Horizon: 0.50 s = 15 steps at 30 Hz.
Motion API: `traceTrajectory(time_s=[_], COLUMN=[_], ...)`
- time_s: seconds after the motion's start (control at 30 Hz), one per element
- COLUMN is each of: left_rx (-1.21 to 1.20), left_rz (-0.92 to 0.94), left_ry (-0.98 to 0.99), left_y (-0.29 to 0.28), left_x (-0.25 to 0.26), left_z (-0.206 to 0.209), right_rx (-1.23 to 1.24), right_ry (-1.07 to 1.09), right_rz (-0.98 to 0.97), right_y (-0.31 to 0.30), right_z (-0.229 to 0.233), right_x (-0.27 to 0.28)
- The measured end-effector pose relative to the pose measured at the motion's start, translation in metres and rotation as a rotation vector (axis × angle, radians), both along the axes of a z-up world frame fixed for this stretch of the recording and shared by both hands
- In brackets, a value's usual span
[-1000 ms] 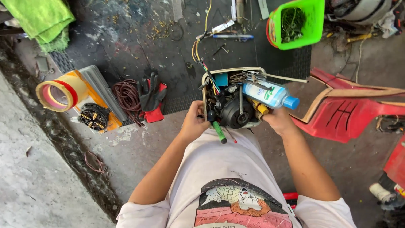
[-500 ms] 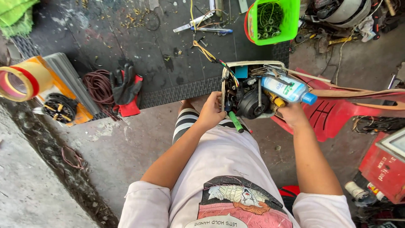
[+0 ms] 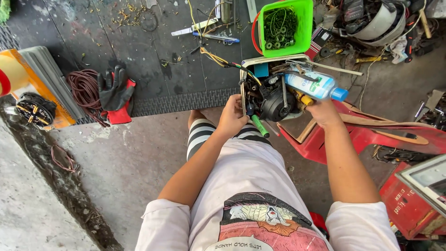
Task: The person is sorting through wires, using tools to manipulate components, and working on an electrical assembly in a cluttered workspace.
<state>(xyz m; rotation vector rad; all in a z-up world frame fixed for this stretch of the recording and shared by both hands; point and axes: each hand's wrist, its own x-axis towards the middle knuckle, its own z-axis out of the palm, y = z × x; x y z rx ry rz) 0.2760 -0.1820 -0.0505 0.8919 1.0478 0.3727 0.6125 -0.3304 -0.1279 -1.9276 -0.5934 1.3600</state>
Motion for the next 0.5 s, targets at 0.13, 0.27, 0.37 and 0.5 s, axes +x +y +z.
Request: traceTrajectory(time_s=[0.13,0.27,0.37,0.5], left_rx=[-0.023,0.175,0.035,-0.489], left_rz=[-0.036,-0.436,0.039,0.551], left_ry=[0.037,0.269,0.340,-0.052], left_y=[0.012,0.047,0.104,0.163], left_x=[0.001,-0.024,-0.037,-0.039], left_z=[0.009,-0.030,-0.006,0.017], right_rx=[0.020,-0.013,-0.040,-0.003], right_ry=[0.028,0.022,-0.055,-0.052], right_rz=[-0.033,-0.017,-0.018,-0.150], right_y=[0.009,0.013,-0.018,0.002], right_z=[0.003,0.013,-0.019,0.008], right_x=[-0.001,-0.002,0.010,-0.018])
